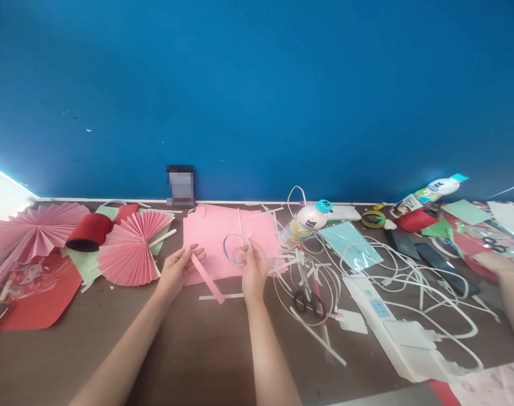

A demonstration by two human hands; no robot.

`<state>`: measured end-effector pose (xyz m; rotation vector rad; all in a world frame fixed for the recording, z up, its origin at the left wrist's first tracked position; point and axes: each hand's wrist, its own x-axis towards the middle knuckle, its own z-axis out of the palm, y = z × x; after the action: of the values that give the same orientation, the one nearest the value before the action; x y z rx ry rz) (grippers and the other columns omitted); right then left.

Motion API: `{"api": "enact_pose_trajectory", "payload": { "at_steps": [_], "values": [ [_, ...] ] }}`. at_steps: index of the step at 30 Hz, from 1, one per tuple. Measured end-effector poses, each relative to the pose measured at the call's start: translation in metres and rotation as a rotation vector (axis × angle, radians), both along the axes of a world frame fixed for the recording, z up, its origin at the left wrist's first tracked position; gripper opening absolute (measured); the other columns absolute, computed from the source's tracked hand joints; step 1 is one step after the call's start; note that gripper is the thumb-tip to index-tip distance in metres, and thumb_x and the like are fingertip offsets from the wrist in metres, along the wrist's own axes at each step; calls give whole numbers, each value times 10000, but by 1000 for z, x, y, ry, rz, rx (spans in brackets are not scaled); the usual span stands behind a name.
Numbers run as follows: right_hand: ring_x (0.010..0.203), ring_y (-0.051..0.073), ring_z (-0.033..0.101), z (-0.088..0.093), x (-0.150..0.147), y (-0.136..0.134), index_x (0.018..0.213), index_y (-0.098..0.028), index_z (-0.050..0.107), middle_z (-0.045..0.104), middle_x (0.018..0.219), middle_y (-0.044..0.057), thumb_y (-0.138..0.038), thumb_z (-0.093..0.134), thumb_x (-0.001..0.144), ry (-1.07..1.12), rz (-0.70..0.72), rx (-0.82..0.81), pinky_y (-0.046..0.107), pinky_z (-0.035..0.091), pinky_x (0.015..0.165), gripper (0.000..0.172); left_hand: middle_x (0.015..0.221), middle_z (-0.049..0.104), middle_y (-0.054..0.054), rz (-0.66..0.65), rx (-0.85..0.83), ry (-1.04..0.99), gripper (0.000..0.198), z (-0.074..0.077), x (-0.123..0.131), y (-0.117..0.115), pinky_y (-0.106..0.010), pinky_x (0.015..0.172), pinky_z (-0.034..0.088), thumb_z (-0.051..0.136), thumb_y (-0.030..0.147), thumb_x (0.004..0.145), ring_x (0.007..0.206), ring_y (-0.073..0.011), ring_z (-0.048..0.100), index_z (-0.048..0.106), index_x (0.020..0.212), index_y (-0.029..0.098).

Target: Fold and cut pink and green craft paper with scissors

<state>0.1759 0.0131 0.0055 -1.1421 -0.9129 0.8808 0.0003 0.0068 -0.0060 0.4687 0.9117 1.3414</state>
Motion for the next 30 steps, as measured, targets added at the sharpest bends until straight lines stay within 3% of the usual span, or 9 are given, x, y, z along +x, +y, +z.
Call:
{"api": "enact_pose_trajectory", "payload": {
  "at_steps": [5,12,23,27,30],
  "values": [
    [523,76,371,-1,3,6,998,-218,558,539,818,27,-378,553,782,214,74,-28,233,367,494,269,1040,640,-178,-19,13,34,475,8,0,-1,-436,909,447,700,320,664,960,-264,616,555,1056,94],
    [517,94,383,-9,16,12,934,-241,600,564,813,34,-350,548,772,362,158,-28,237,383,446,202,1117,608,-155,-153,78,135,567,20,2,-7,-432,942,412,720,245,634,999,-258,597,519,1152,138],
    [627,109,511,-13,13,15,968,-234,592,607,893,42,-357,573,759,319,168,-64,272,474,578,243,994,669,-127,-183,128,301,530,14,3,-7,-402,877,478,721,246,618,916,-242,633,565,1111,130],
    [708,140,553,-21,5,14,1047,-196,539,599,930,72,-408,574,746,125,107,-127,346,483,692,370,1000,667,-127,-184,130,304,533,12,3,-7,-392,874,481,719,243,620,929,-241,628,560,1116,127],
    [1029,233,497,-16,-2,7,1084,-180,523,506,1125,123,-417,598,716,-285,-98,-62,428,416,860,445,986,672,-122,-185,139,299,530,11,3,-7,-381,856,490,718,240,619,895,-232,640,563,1114,132]
  ]
}}
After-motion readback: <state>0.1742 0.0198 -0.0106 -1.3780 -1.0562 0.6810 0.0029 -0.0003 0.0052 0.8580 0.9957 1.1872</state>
